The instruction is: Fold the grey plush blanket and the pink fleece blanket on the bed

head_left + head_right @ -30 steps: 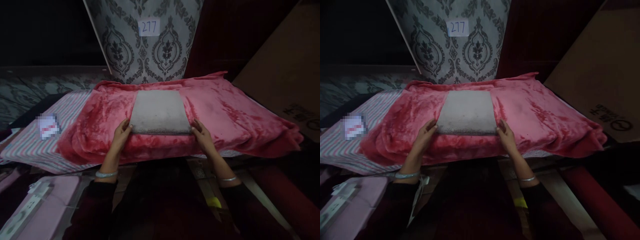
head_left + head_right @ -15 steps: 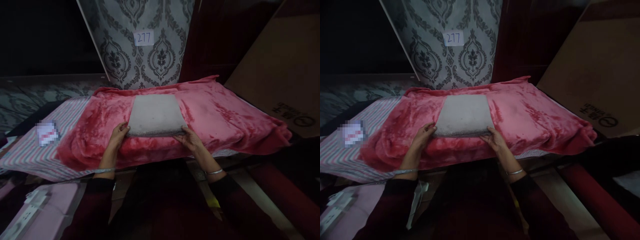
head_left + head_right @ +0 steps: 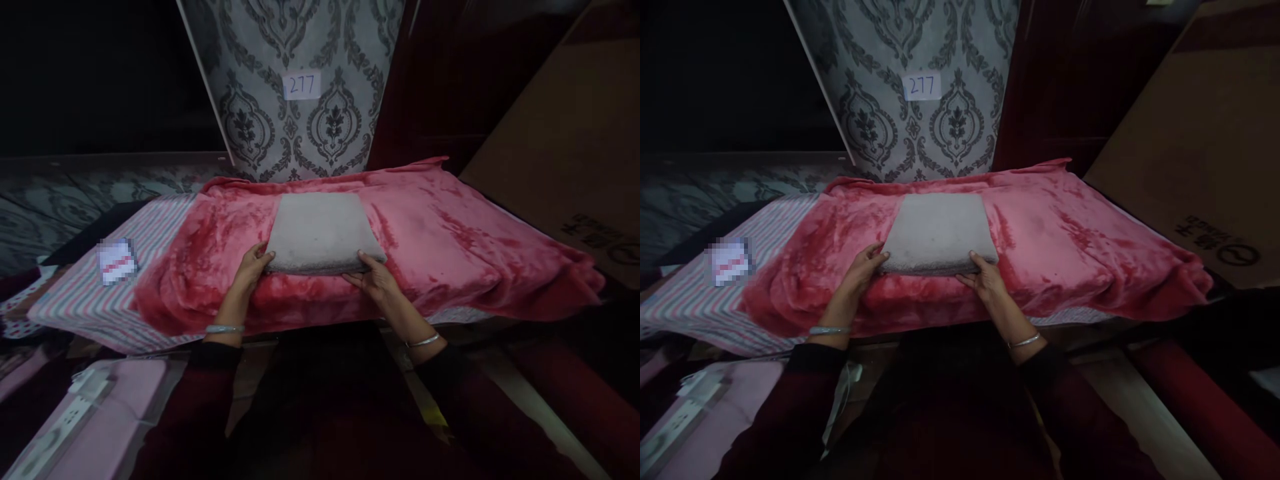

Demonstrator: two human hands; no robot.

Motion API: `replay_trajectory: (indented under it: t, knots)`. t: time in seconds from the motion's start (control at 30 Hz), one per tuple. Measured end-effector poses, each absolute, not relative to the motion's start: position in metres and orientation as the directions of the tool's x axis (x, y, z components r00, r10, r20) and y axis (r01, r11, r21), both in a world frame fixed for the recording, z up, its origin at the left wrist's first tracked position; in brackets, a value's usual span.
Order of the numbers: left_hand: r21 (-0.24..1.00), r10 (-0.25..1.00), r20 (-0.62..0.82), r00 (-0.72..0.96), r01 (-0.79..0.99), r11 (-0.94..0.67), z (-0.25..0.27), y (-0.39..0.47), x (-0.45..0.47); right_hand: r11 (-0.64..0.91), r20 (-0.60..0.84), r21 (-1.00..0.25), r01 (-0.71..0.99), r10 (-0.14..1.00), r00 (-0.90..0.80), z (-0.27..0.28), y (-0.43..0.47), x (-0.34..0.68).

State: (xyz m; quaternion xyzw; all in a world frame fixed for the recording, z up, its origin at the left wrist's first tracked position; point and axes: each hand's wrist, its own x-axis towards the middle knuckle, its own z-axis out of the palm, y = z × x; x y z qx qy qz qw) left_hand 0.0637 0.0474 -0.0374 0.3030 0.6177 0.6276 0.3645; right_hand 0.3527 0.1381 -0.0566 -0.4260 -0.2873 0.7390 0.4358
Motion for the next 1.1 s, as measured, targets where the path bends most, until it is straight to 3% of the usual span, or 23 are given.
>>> replay_trajectory:
  t: [0.33,0.43,0.5,0.6,0.67,0.73,0.8,0.87,0.93,1.0,1.1]
  knots:
    - [0.999,0.846,0.036,-0.532,-0.011,-0.050,-0.042,0.052,0.062,-0.437,-0.409,-0.738,-0.515,0.896,-0.175,-0.041,0.128,0.335]
    - [0.985,0.840,0.069,-0.539,0.171,0.028,-0.043,0.051,0.058,-0.460,-0.404,-0.723,-0.515,0.887,-0.224,-0.043,0.120,0.345]
    - [0.906,0.819,0.141,-0.557,0.406,0.121,-0.040,0.047,0.054,-0.459,-0.381,-0.752,-0.472,0.888,-0.256,-0.051,0.115,0.363]
    - [0.675,0.781,0.337,-0.525,0.713,0.188,-0.030,0.039,0.056,-0.224,-0.211,-0.910,-0.348,0.975,-0.075,-0.063,0.112,0.400]
    - [0.548,0.787,0.440,-0.432,0.824,0.145,-0.022,0.036,0.070,0.114,0.096,-0.986,-0.123,0.986,0.139,-0.064,0.114,0.417]
    - [0.428,0.825,0.493,-0.278,0.902,0.048,-0.019,0.037,0.097,0.427,0.452,-0.886,0.182,0.882,0.135,-0.061,0.120,0.420]
    - [0.274,0.864,0.498,-0.074,0.959,-0.076,-0.023,0.043,0.131,0.621,0.638,-0.678,0.395,0.763,-0.104,-0.056,0.126,0.410]
    - [0.147,0.888,0.453,0.078,0.976,-0.160,-0.033,0.049,0.163,0.714,0.620,-0.478,0.511,0.687,-0.379,-0.057,0.131,0.393]
    - [0.060,0.909,0.394,0.137,0.983,-0.174,-0.045,0.053,0.185,0.742,0.502,-0.310,0.594,0.658,-0.561,-0.064,0.134,0.380]
    - [0.013,0.923,0.359,0.141,0.988,-0.156,-0.056,0.055,0.195,0.743,0.408,-0.190,0.642,0.655,-0.636,-0.075,0.135,0.375]
    - [-0.017,0.923,0.357,0.145,0.989,-0.149,-0.064,0.054,0.195,0.732,0.399,-0.119,0.671,0.654,-0.643,-0.089,0.133,0.377]
